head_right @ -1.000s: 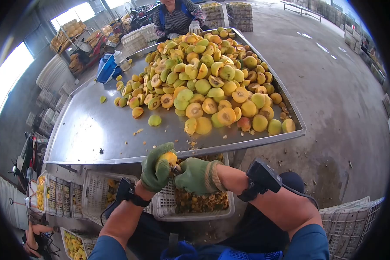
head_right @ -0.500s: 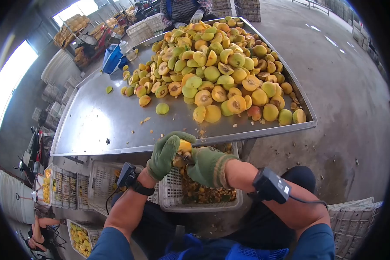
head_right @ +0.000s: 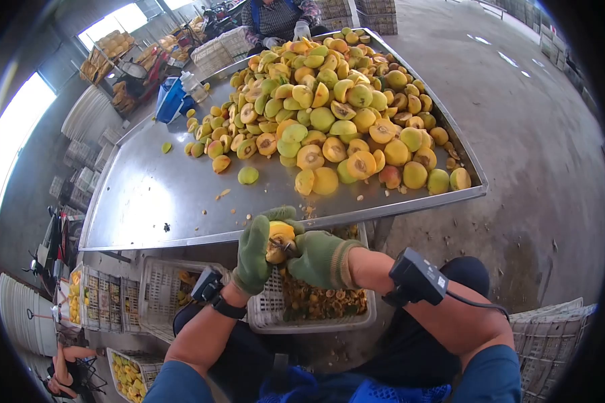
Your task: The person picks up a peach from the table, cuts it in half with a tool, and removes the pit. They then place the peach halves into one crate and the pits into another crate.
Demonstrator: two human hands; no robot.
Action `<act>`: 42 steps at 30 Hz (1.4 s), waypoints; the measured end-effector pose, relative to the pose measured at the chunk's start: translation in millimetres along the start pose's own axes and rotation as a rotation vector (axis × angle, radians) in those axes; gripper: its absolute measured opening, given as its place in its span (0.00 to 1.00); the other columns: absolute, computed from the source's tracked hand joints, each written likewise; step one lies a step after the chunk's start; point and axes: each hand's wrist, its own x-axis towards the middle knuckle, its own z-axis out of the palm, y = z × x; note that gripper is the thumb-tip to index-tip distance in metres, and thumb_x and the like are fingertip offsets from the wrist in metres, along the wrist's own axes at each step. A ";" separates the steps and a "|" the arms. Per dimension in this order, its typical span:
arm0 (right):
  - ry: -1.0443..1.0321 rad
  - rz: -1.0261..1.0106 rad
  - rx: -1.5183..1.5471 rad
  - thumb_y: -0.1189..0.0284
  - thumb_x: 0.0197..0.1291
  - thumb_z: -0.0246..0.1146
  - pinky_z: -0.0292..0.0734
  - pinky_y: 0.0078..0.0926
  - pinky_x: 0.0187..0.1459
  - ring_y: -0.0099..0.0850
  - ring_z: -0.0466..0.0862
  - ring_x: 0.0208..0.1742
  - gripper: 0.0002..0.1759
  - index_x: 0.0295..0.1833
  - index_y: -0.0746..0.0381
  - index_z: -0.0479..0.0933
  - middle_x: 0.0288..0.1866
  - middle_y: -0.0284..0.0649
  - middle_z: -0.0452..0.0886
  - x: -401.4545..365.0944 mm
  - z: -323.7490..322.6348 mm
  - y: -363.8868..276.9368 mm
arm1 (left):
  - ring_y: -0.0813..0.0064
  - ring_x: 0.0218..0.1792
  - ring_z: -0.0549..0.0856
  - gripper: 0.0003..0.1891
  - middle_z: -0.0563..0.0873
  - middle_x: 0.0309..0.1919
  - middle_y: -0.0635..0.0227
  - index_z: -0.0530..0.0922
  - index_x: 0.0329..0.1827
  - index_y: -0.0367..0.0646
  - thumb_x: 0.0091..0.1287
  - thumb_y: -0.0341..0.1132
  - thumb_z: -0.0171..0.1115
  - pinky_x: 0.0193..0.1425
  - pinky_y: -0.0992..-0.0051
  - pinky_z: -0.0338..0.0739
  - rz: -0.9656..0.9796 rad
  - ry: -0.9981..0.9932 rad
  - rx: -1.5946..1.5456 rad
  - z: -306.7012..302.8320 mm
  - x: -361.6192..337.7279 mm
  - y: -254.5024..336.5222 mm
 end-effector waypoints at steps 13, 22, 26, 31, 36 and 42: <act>-0.524 0.420 0.660 0.68 0.65 0.63 0.58 0.20 0.15 0.18 0.66 0.14 0.10 0.46 0.63 0.80 0.21 0.27 0.71 -11.1 -26.6 -26.7 | 0.72 0.50 0.87 0.22 0.90 0.48 0.59 0.82 0.58 0.30 0.81 0.43 0.53 0.58 0.70 0.82 0.138 -0.266 0.215 -19.0 -0.1 14.0; -0.307 0.075 0.472 0.71 0.66 0.64 0.66 0.22 0.16 0.20 0.73 0.17 0.11 0.48 0.66 0.81 0.23 0.29 0.76 -21.1 -5.8 -2.4 | 0.75 0.51 0.85 0.17 0.88 0.53 0.64 0.83 0.58 0.35 0.80 0.40 0.57 0.60 0.72 0.80 0.121 -0.342 0.105 -20.6 5.5 -2.4; -0.198 0.241 0.411 0.76 0.61 0.64 0.71 0.25 0.19 0.23 0.76 0.20 0.08 0.44 0.66 0.82 0.24 0.31 0.77 -13.7 4.1 -31.8 | 0.79 0.46 0.84 0.16 0.89 0.44 0.66 0.83 0.57 0.35 0.77 0.39 0.61 0.56 0.71 0.81 0.098 -0.398 0.180 -20.7 3.6 21.4; -0.055 0.339 0.579 0.75 0.60 0.61 0.63 0.25 0.12 0.24 0.68 0.11 0.05 0.38 0.66 0.79 0.18 0.32 0.71 -10.3 1.6 -35.8 | 0.80 0.42 0.83 0.18 0.87 0.39 0.67 0.79 0.62 0.35 0.76 0.38 0.62 0.50 0.73 0.82 0.369 -0.023 0.010 -3.2 -2.8 12.3; -0.115 0.337 0.599 0.74 0.62 0.60 0.56 0.22 0.10 0.21 0.63 0.09 0.05 0.40 0.65 0.77 0.15 0.30 0.67 -7.3 0.4 -40.9 | 0.78 0.35 0.83 0.15 0.86 0.35 0.68 0.81 0.57 0.36 0.77 0.38 0.60 0.43 0.71 0.82 0.389 0.028 0.018 -4.2 -1.8 13.0; -0.084 0.452 0.621 0.75 0.63 0.63 0.61 0.22 0.13 0.21 0.70 0.13 0.07 0.44 0.67 0.79 0.20 0.31 0.73 0.1 7.3 -44.8 | 0.64 0.36 0.89 0.13 0.89 0.38 0.59 0.83 0.54 0.38 0.76 0.37 0.60 0.43 0.66 0.83 0.581 -0.032 0.396 -24.4 5.1 17.8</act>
